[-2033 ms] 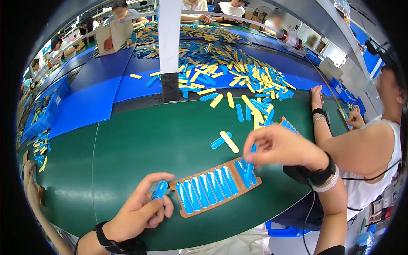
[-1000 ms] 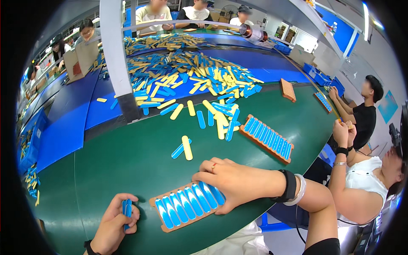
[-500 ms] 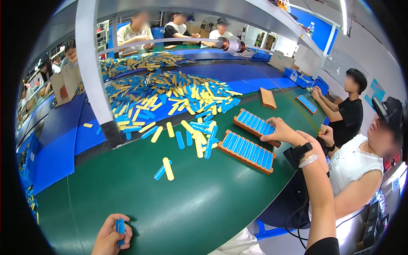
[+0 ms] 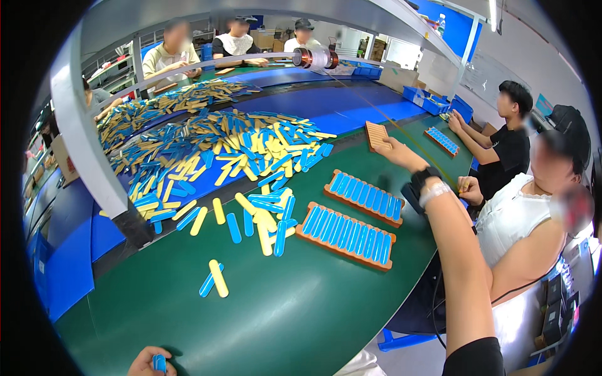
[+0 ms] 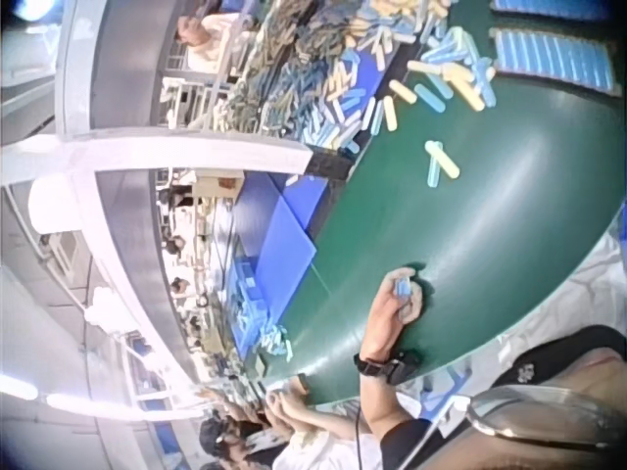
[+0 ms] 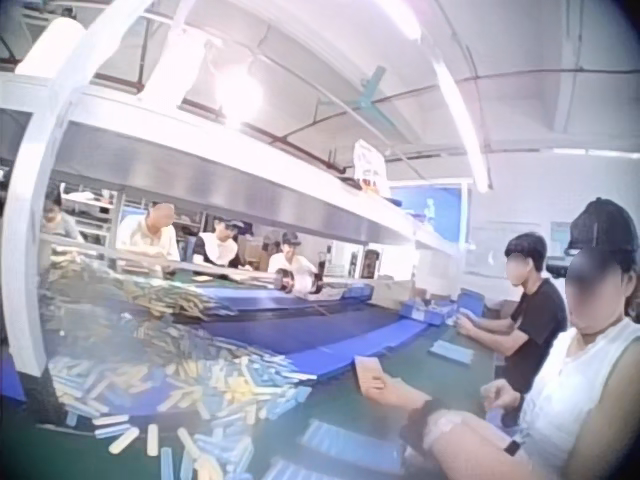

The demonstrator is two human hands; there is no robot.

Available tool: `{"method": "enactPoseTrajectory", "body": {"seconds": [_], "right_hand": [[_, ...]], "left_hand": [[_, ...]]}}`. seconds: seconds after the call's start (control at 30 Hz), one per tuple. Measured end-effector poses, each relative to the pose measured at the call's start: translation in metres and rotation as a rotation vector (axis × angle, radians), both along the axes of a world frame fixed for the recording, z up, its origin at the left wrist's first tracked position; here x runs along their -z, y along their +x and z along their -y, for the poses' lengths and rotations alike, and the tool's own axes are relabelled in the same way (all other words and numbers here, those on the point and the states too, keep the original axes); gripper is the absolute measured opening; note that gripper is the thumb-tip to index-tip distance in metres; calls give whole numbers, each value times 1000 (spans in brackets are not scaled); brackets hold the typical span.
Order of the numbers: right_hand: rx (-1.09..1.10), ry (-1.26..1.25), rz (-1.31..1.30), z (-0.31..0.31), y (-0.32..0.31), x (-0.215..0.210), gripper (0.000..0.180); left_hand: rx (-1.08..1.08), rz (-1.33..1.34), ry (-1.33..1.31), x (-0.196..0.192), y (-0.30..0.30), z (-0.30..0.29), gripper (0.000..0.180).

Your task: Assembling blue and yellow plastic strips into brown trays at a factory production line workstation.

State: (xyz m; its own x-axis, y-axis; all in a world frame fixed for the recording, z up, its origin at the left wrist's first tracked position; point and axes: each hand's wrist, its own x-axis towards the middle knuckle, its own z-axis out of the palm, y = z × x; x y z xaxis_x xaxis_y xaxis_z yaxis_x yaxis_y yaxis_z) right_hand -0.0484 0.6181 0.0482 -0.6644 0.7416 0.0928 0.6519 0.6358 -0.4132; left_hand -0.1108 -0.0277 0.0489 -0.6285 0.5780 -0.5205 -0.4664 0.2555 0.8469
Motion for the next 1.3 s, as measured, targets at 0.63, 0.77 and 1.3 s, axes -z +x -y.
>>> {"method": "enactPoseTrajectory", "body": {"seconds": [0.63, 0.77, 1.3], "right_hand": [[84, -620, -323, 16, -13, -56, 33], [-410, -793, -477, 134, 10, -81, 34], [-1258, -377, 235, 370, 37, -41, 41]], "left_hand": [[-11, 43, -62, 9, -13, 6, 35], [-62, -105, 61, 7, 8, 34, 17], [-26, -122, 320, -12, 28, 31, 19]]}}
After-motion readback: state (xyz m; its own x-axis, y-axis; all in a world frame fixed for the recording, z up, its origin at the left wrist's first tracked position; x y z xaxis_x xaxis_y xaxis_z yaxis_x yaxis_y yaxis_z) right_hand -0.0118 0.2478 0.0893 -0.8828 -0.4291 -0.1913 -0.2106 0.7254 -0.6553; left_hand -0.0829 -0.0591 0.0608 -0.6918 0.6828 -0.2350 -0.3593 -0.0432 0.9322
